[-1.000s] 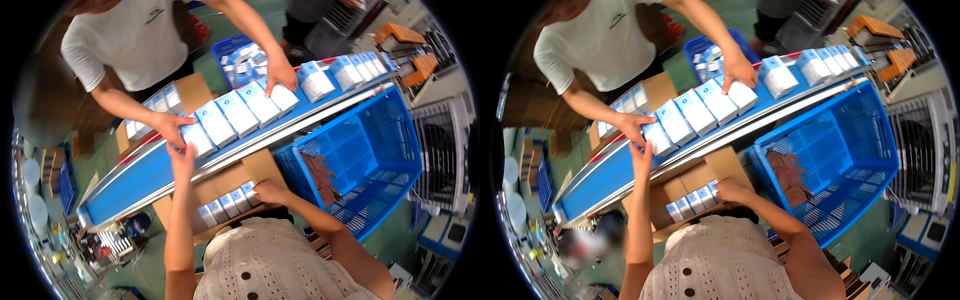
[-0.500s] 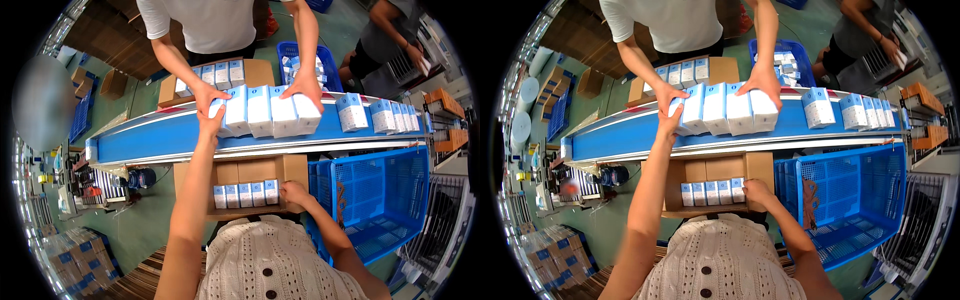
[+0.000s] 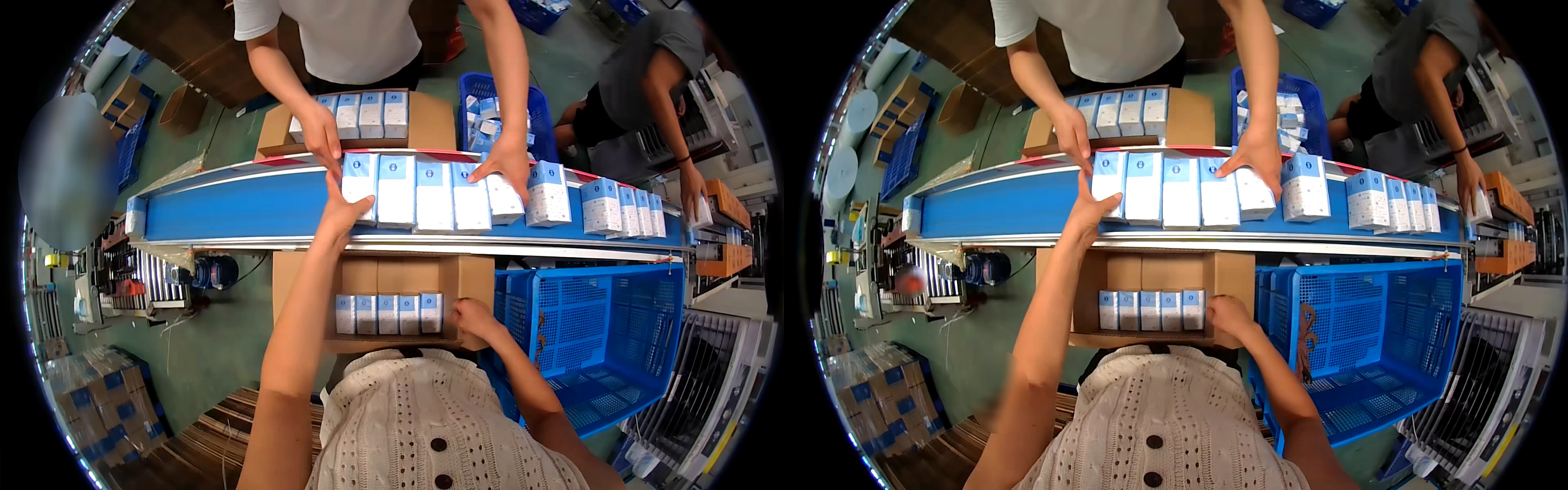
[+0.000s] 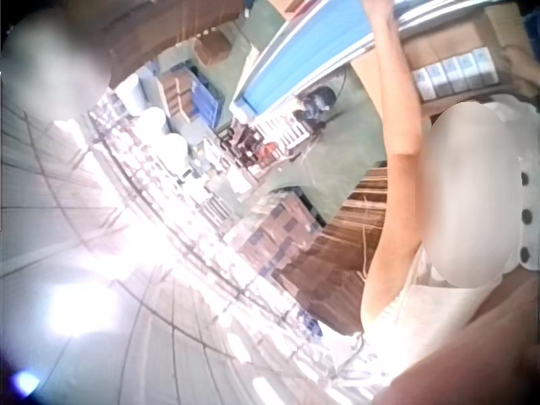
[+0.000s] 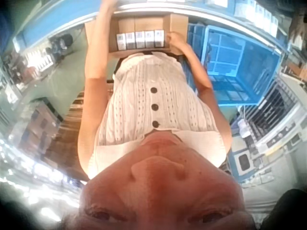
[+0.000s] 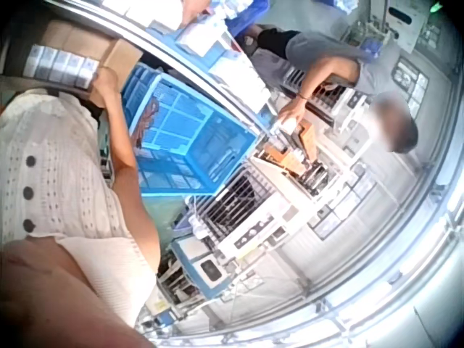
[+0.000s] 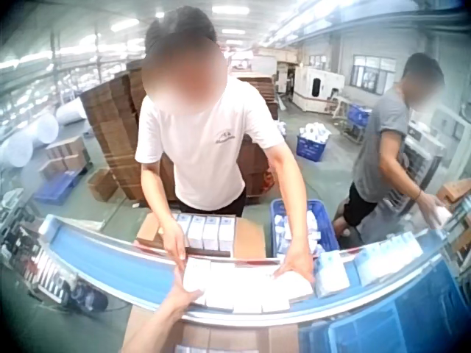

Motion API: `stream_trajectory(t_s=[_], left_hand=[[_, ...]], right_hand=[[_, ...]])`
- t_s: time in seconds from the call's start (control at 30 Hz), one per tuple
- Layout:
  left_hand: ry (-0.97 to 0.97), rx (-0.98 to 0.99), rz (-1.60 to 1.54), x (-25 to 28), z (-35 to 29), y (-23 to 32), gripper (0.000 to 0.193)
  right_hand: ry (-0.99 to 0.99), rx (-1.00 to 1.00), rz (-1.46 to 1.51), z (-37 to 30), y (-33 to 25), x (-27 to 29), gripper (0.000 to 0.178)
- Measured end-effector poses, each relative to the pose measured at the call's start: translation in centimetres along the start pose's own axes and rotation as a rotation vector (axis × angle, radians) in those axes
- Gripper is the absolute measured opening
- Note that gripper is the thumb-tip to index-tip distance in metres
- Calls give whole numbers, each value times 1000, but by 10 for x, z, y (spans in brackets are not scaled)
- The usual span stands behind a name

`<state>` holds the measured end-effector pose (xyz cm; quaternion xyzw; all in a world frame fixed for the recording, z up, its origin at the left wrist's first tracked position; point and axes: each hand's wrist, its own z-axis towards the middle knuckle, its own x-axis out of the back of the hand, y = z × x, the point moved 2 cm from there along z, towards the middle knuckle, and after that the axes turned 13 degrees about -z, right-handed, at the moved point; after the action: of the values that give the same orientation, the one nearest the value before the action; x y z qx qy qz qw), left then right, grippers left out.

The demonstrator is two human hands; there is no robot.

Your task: The person packs small boxes into a larger cardboard shipping carton at a conveyor belt, closes the flaps by hand, and feeds the carton into a sealing machine.

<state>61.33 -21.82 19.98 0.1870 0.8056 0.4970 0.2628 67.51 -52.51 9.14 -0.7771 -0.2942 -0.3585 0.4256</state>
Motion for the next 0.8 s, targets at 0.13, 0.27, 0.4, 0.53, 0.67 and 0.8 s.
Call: stream_trajectory(t_s=[0.13,0.27,0.4,0.53,0.67,0.8], left_hand=[[-89,13,11,17,-7,16,98],[-178,-14,-6,30,-6,20,99],[-226,-3,-19,30,-4,20,81],[-151,-4,10,31,1,22,72],[-15,-71,263,41,14,21,71],[99,-263,490,62,24,26,60]], right_hand=[[-82,-60,16,2,-5,6,17],[-120,-65,15,2,-11,13,18],[-170,-108,31,4,-13,11,18],[-102,-58,-5,4,-7,5,19],[-136,-87,24,3,-8,8,19],[-170,-111,13,7,-18,16,19]])
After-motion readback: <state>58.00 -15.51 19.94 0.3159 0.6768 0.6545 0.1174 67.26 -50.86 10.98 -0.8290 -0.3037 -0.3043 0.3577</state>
